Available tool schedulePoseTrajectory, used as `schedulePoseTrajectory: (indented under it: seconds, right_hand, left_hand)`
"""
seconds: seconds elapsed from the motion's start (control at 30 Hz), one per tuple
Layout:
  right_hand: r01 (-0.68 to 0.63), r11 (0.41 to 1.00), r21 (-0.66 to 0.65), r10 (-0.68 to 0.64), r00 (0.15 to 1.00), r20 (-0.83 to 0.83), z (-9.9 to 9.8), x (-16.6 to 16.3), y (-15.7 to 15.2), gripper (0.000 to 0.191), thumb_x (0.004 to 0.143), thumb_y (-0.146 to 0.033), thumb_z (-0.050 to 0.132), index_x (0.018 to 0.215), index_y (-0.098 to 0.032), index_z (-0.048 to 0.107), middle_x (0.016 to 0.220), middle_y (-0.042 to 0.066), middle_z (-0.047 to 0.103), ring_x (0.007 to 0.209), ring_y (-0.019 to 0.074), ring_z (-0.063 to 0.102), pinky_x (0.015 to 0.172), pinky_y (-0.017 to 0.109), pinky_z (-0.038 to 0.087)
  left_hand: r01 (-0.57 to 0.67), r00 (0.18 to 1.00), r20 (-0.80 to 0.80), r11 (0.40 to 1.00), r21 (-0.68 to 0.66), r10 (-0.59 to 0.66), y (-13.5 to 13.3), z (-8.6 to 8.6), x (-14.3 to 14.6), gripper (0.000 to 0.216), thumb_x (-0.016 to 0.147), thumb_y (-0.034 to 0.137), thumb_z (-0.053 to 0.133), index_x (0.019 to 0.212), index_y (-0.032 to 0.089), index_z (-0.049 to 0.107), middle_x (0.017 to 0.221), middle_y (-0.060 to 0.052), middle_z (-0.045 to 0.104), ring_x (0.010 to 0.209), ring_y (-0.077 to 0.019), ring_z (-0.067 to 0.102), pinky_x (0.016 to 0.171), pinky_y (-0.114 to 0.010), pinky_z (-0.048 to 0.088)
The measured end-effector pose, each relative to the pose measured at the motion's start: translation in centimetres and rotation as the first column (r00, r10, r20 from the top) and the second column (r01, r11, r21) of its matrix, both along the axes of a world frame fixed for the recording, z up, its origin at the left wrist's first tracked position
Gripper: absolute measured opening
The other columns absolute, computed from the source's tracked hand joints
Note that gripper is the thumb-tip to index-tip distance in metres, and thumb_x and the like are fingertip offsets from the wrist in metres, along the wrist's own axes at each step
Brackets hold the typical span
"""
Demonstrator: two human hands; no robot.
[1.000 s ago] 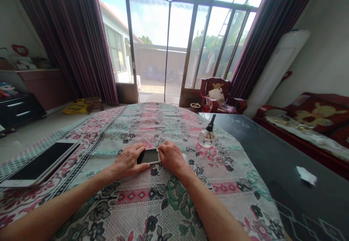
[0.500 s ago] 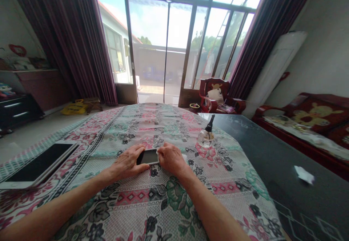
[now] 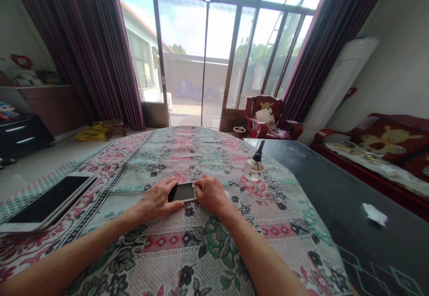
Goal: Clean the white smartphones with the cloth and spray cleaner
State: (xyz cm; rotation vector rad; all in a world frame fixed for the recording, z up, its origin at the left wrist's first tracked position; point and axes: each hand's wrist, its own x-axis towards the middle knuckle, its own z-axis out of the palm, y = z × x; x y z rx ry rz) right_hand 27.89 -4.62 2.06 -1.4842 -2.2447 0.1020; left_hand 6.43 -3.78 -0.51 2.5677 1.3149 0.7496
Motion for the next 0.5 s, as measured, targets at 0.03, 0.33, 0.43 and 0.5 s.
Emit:
schedulePoseTrajectory:
  seconds: [0.03, 0.33, 0.43, 0.5]
  right_hand:
    - [0.006, 1.000, 0.004, -0.006, 1.000, -0.009, -0.3, -0.1, 0.2, 0.024, 0.086, -0.021, 0.050, 0.087, -0.023, 0.074, 0.079, 0.003, 0.065, 0.072, 0.0127, 0.057, 0.069, 0.022, 0.040]
    - [0.046, 0.998, 0.037, -0.047, 0.999, 0.003, -0.8, -0.6, 1.2, 0.026, 0.092, -0.024, 0.045, 0.091, -0.022, 0.071, 0.086, 0.003, 0.064, 0.076, 0.0123, 0.057, 0.071, 0.021, 0.038]
    - [0.052, 0.999, 0.011, -0.052, 0.996, 0.074, -0.3, -0.7, 0.8, 0.027, 0.093, -0.025, 0.045, 0.087, -0.021, 0.070, 0.085, 0.004, 0.063, 0.076, 0.0124, 0.056, 0.069, 0.021, 0.037]
    - [0.054, 0.998, -0.011, -0.052, 0.991, 0.121, 0.1, -0.8, 0.3, 0.027, 0.093, -0.026, 0.044, 0.086, -0.021, 0.070, 0.087, 0.004, 0.062, 0.077, 0.0126, 0.056, 0.069, 0.022, 0.036]
  left_hand:
    - [-0.002, 1.000, -0.003, 1.000, 0.000, 0.002, 0.0, 0.0, 0.0, 0.052, 0.071, 0.046, 0.065, 0.114, 0.019, 0.055, 0.121, -0.014, 0.058, 0.114, -0.0321, 0.054, 0.099, -0.048, 0.045]
    - [-0.001, 1.000, 0.016, 1.000, 0.005, 0.001, 0.1, -0.2, 0.0, 0.054, 0.070, 0.045, 0.067, 0.116, 0.019, 0.054, 0.125, -0.015, 0.057, 0.116, -0.0322, 0.053, 0.100, -0.048, 0.044]
    - [-0.004, 1.000, 0.017, 1.000, -0.005, 0.004, 0.1, -0.1, 0.0, 0.054, 0.070, 0.046, 0.066, 0.115, 0.017, 0.055, 0.123, -0.015, 0.058, 0.114, -0.0326, 0.053, 0.099, -0.049, 0.044]
    - [0.000, 1.000, 0.014, 1.000, -0.015, 0.000, 0.1, 0.0, 0.0, 0.054, 0.069, 0.046, 0.066, 0.113, 0.016, 0.056, 0.121, -0.016, 0.058, 0.112, -0.0320, 0.054, 0.098, -0.048, 0.045]
